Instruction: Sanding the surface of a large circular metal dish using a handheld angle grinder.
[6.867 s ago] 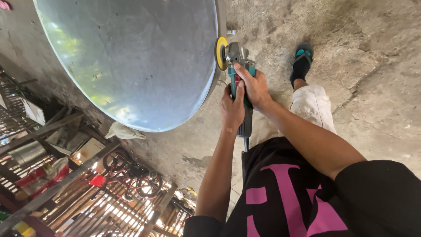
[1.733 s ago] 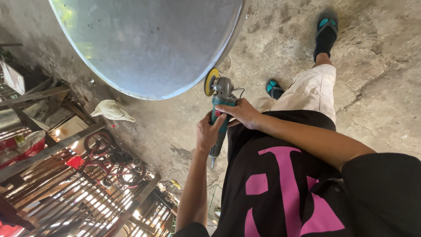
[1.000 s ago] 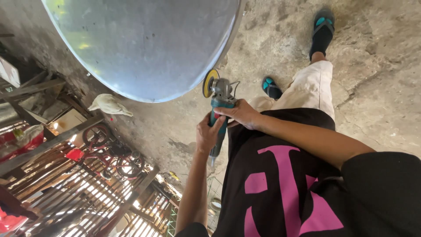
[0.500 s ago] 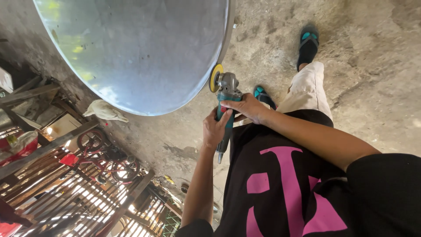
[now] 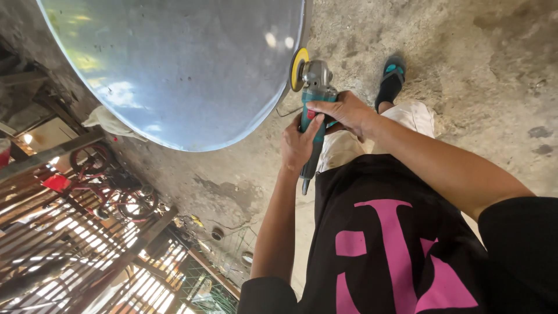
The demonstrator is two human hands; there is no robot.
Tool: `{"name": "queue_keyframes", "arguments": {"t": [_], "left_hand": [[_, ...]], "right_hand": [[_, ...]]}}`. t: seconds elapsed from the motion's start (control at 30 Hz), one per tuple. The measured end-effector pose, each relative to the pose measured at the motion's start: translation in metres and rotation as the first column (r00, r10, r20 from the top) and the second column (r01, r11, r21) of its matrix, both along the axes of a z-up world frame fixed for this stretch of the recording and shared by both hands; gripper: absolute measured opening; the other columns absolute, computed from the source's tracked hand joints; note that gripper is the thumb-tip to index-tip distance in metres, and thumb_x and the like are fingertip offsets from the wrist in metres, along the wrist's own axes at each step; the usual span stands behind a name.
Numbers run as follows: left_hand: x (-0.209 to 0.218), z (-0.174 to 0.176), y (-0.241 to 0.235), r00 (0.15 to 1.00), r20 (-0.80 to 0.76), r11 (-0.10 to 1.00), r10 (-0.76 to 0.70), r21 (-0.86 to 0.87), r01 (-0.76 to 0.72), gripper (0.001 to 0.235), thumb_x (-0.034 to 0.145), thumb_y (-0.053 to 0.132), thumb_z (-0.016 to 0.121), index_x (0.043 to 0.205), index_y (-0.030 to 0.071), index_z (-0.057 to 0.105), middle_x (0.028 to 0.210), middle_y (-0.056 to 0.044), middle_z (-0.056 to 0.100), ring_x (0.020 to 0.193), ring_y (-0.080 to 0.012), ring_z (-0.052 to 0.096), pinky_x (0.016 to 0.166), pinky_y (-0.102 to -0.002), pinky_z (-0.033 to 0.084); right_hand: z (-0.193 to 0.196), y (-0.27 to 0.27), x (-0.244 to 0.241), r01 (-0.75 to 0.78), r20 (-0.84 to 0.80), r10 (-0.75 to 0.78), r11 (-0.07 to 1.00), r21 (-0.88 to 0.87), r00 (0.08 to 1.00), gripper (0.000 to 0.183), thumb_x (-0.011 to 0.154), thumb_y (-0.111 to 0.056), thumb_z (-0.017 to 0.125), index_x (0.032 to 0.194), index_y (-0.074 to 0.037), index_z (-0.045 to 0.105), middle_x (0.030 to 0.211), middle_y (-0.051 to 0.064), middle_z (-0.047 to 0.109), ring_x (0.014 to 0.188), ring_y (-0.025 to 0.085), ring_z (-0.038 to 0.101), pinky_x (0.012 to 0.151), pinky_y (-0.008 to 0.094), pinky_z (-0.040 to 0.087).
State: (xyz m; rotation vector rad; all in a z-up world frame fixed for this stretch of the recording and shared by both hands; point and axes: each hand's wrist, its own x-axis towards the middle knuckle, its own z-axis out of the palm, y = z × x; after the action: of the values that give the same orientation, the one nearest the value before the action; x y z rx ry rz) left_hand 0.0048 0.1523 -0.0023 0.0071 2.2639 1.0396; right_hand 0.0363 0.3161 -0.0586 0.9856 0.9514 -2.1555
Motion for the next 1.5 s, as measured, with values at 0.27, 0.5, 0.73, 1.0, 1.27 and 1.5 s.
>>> {"name": "queue_keyframes", "arguments": {"t": [0.27, 0.5, 0.73, 1.0, 1.27, 1.5], "left_hand": [[0.026, 0.011, -0.046, 1.000, 0.025, 0.995, 0.014, -0.103, -0.011, 0.060, 0.087, 0.051, 0.072, 0.118, 0.000, 0.073, 0.087, -0.016, 0.076, 0.080, -0.0228, 0.073, 0.075, -0.036, 0.056], [0.063, 0.006, -0.098, 0.996, -0.023, 0.995, 0.081, -0.062, -0.082, 0.059, 0.090, 0.050, 0.072, 0.117, -0.002, 0.072, 0.090, -0.017, 0.077, 0.084, -0.0219, 0.073, 0.079, -0.036, 0.056], [0.071, 0.003, -0.106, 0.993, -0.012, 0.991, 0.116, -0.070, -0.116, 0.059, 0.089, 0.050, 0.072, 0.117, -0.001, 0.073, 0.093, -0.018, 0.078, 0.087, -0.0223, 0.075, 0.080, -0.036, 0.056], [0.044, 0.011, -0.049, 0.998, -0.010, 0.995, 0.065, -0.077, -0.066, 0.060, 0.089, 0.053, 0.071, 0.118, 0.001, 0.073, 0.093, -0.019, 0.078, 0.087, -0.0267, 0.076, 0.078, -0.037, 0.057], [0.015, 0.006, 0.033, 0.993, -0.031, 0.992, 0.114, -0.050, -0.115, 0.060, 0.089, 0.052, 0.072, 0.117, 0.000, 0.073, 0.092, -0.017, 0.079, 0.087, -0.0245, 0.076, 0.079, -0.037, 0.057], [-0.031, 0.006, 0.106, 0.985, 0.014, 0.984, 0.173, -0.036, -0.172, 0.059, 0.087, 0.053, 0.072, 0.113, 0.000, 0.074, 0.087, -0.020, 0.078, 0.084, -0.0287, 0.076, 0.075, -0.039, 0.058]], "right_hand": [[-0.010, -0.055, 0.028, -0.051, -0.029, 0.050, 0.999, -0.014, 0.998, 0.059, 0.071, -0.043, 0.086, 0.115, -0.006, 0.073, 0.103, 0.010, 0.077, 0.091, 0.024, 0.076, 0.070, 0.043, 0.068], [0.002, -0.097, 0.046, -0.128, -0.101, 0.128, 0.992, -0.001, 0.987, 0.056, 0.075, -0.045, 0.084, 0.113, -0.006, 0.076, 0.101, 0.007, 0.078, 0.091, 0.019, 0.076, 0.070, 0.041, 0.067], [-0.006, -0.106, 0.054, -0.121, -0.156, 0.122, 0.993, 0.015, 0.980, 0.056, 0.077, -0.044, 0.086, 0.115, -0.004, 0.076, 0.102, 0.009, 0.079, 0.093, 0.024, 0.077, 0.079, 0.044, 0.065], [0.000, -0.052, 0.034, -0.118, -0.087, 0.119, 0.993, 0.026, 0.989, 0.055, 0.076, -0.045, 0.082, 0.115, -0.006, 0.075, 0.103, 0.009, 0.078, 0.094, 0.023, 0.076, 0.075, 0.046, 0.066], [-0.002, 0.032, -0.004, -0.141, -0.095, 0.143, 0.990, 0.027, 0.985, 0.056, 0.076, -0.045, 0.083, 0.115, -0.007, 0.074, 0.104, 0.009, 0.078, 0.095, 0.024, 0.076, 0.075, 0.046, 0.066], [0.006, 0.106, -0.057, -0.199, -0.098, 0.203, 0.979, 0.055, 0.974, 0.051, 0.076, -0.043, 0.082, 0.114, -0.010, 0.073, 0.103, 0.008, 0.077, 0.091, 0.023, 0.076, 0.073, 0.044, 0.066]]}}
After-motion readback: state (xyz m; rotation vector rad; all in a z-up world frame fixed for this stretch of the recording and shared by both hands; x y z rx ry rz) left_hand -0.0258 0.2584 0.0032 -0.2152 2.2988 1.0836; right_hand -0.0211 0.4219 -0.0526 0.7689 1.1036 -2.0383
